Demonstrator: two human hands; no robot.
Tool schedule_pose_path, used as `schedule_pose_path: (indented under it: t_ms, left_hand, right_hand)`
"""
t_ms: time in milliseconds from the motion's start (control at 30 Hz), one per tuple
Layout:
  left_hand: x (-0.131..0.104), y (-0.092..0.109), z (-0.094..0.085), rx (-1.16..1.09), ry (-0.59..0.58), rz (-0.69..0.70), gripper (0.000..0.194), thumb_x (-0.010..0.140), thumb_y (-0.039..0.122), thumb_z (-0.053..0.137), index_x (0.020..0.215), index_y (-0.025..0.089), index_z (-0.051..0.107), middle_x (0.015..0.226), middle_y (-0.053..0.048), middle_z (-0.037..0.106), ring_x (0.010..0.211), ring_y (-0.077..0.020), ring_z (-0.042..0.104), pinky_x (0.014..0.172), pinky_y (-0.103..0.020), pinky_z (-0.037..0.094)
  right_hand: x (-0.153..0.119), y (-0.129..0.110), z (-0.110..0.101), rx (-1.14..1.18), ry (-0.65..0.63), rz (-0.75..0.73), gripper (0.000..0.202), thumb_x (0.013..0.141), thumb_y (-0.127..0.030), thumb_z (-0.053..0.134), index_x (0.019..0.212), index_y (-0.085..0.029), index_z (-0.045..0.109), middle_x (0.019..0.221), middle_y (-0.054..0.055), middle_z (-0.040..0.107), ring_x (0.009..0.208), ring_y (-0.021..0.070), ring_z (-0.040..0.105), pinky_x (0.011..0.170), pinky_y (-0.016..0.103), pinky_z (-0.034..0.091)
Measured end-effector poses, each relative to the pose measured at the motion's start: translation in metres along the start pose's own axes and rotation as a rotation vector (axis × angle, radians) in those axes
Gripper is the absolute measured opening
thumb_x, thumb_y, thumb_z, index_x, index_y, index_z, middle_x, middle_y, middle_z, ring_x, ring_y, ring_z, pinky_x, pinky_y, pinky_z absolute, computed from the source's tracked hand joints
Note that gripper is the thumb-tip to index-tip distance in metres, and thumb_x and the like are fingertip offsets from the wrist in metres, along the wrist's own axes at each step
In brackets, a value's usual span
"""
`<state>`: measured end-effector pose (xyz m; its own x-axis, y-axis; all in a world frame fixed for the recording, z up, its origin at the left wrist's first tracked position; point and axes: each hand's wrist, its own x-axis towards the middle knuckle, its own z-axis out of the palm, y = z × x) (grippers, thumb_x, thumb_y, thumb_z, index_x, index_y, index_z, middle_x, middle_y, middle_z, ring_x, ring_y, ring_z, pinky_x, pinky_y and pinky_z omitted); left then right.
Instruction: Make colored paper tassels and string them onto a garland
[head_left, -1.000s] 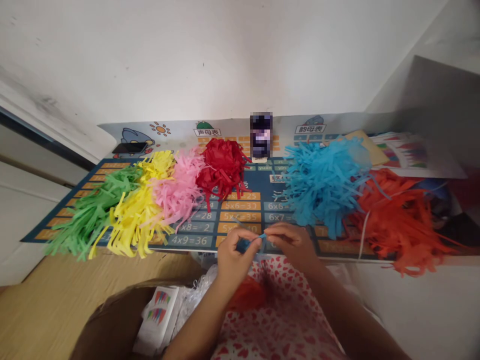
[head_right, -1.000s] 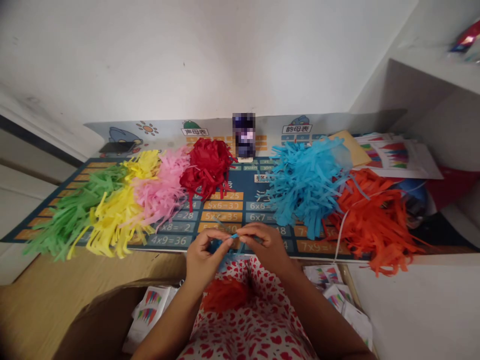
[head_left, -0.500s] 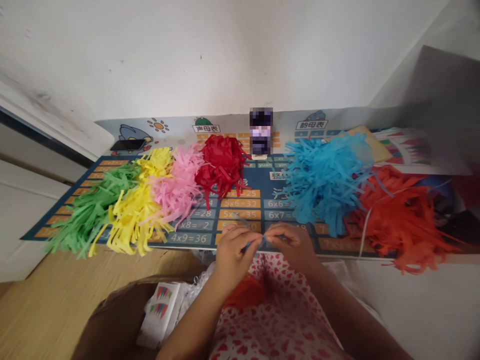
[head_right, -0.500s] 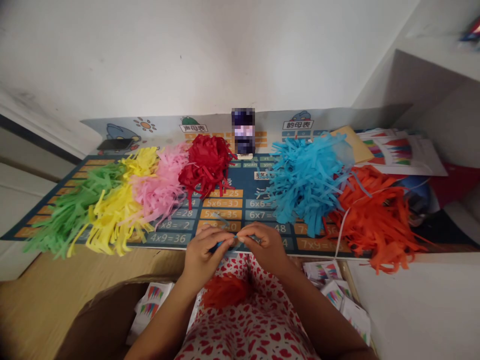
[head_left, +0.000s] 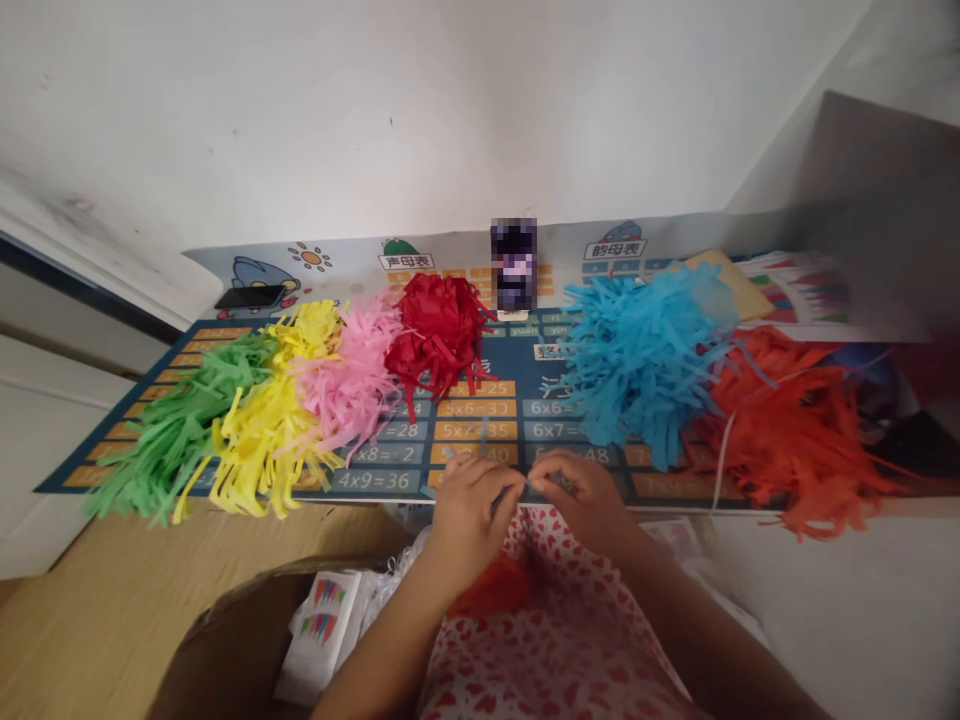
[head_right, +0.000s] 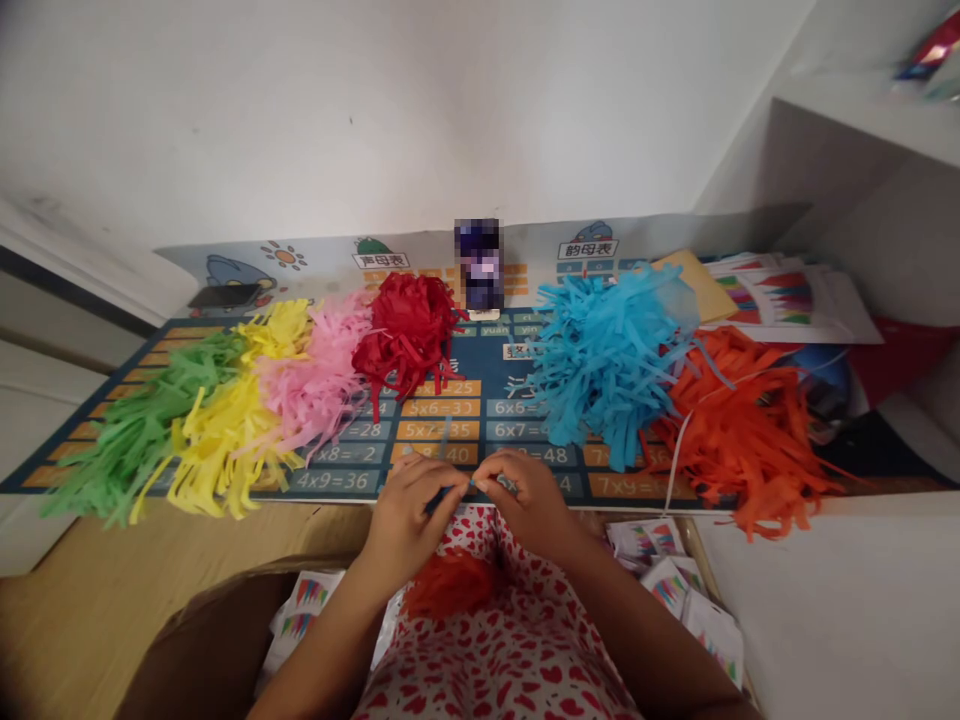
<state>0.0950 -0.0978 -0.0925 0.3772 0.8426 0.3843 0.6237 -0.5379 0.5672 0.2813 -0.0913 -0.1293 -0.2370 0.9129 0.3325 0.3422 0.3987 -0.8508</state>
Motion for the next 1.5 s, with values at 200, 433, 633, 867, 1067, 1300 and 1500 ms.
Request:
schedule_pose_path:
  t_ms: [200, 433, 633, 867, 1067, 1300, 1500]
  left_hand:
    - [-0.001, 0.0, 0.001, 0.034, -0.007, -0.014, 0.014, 0.093, 0.02, 0.057, 0.086, 0.019, 0.068, 0.083, -0.002, 0.072, 0.079, -0.0188, 0.063, 0.08, -0.035, 0.04]
    - [0.001, 0.002, 0.0, -0.009, -0.038, -0.012, 0.013, 0.093, 0.02, 0.057, 0.086, 0.02, 0.067, 0.084, -0.002, 0.072, 0.079, -0.0188, 0.063, 0.08, -0.035, 0.041]
    - [-0.002, -0.002, 0.007, -0.153, 0.024, -0.018, 0.006, 0.091, 0.017, 0.061, 0.089, 0.02, 0.065, 0.084, -0.001, 0.073, 0.079, -0.0168, 0.065, 0.083, -0.033, 0.043]
    - [-0.006, -0.008, 0.005, -0.194, 0.069, -0.108, 0.016, 0.088, 0.021, 0.067, 0.103, 0.022, 0.064, 0.091, -0.002, 0.074, 0.085, -0.0181, 0.068, 0.084, -0.033, 0.047]
    - [-0.005, -0.01, 0.007, -0.201, 0.065, -0.095, 0.008, 0.088, 0.023, 0.066, 0.096, 0.022, 0.066, 0.088, -0.003, 0.074, 0.082, -0.0189, 0.068, 0.085, -0.035, 0.048]
    - [0.0, -0.005, 0.006, -0.094, -0.046, 0.003, 0.009, 0.092, 0.028, 0.063, 0.098, 0.022, 0.066, 0.097, -0.005, 0.074, 0.092, -0.0212, 0.067, 0.09, -0.039, 0.044]
    - [0.003, -0.002, 0.006, -0.226, -0.026, -0.079, 0.008, 0.089, 0.026, 0.065, 0.084, 0.021, 0.068, 0.078, -0.001, 0.072, 0.075, -0.0171, 0.064, 0.078, -0.032, 0.046]
  right_hand:
    - [-0.002, -0.001, 0.001, -0.038, 0.035, -0.056, 0.012, 0.092, -0.021, 0.058, 0.084, -0.022, 0.068, 0.084, 0.002, 0.072, 0.08, 0.0159, 0.067, 0.077, 0.028, 0.049]
    - [-0.006, 0.001, 0.004, 0.078, 0.098, 0.004, 0.005, 0.088, -0.021, 0.066, 0.085, -0.023, 0.069, 0.086, 0.0, 0.073, 0.081, 0.0148, 0.068, 0.076, 0.026, 0.052]
    - [-0.01, 0.004, 0.006, 0.068, 0.126, 0.005, 0.005, 0.087, -0.019, 0.064, 0.086, -0.023, 0.066, 0.085, 0.001, 0.071, 0.082, 0.0151, 0.066, 0.077, 0.026, 0.051]
    - [-0.01, 0.004, 0.005, 0.083, 0.11, 0.075, 0.004, 0.088, -0.022, 0.063, 0.087, -0.023, 0.067, 0.086, 0.0, 0.071, 0.082, 0.0146, 0.066, 0.077, 0.026, 0.05]
    - [-0.009, 0.006, 0.003, 0.17, 0.058, 0.211, 0.009, 0.081, -0.028, 0.071, 0.088, -0.022, 0.07, 0.082, 0.0, 0.072, 0.077, 0.0153, 0.067, 0.074, 0.026, 0.051]
    - [-0.001, -0.001, -0.006, 0.048, -0.011, 0.122, 0.017, 0.089, -0.029, 0.062, 0.075, -0.021, 0.068, 0.075, 0.0, 0.071, 0.072, 0.0153, 0.064, 0.07, 0.027, 0.046]
    - [0.001, -0.006, -0.013, 0.048, -0.009, 0.1, 0.021, 0.091, -0.03, 0.059, 0.074, -0.02, 0.065, 0.073, 0.0, 0.068, 0.069, 0.0145, 0.062, 0.067, 0.026, 0.047]
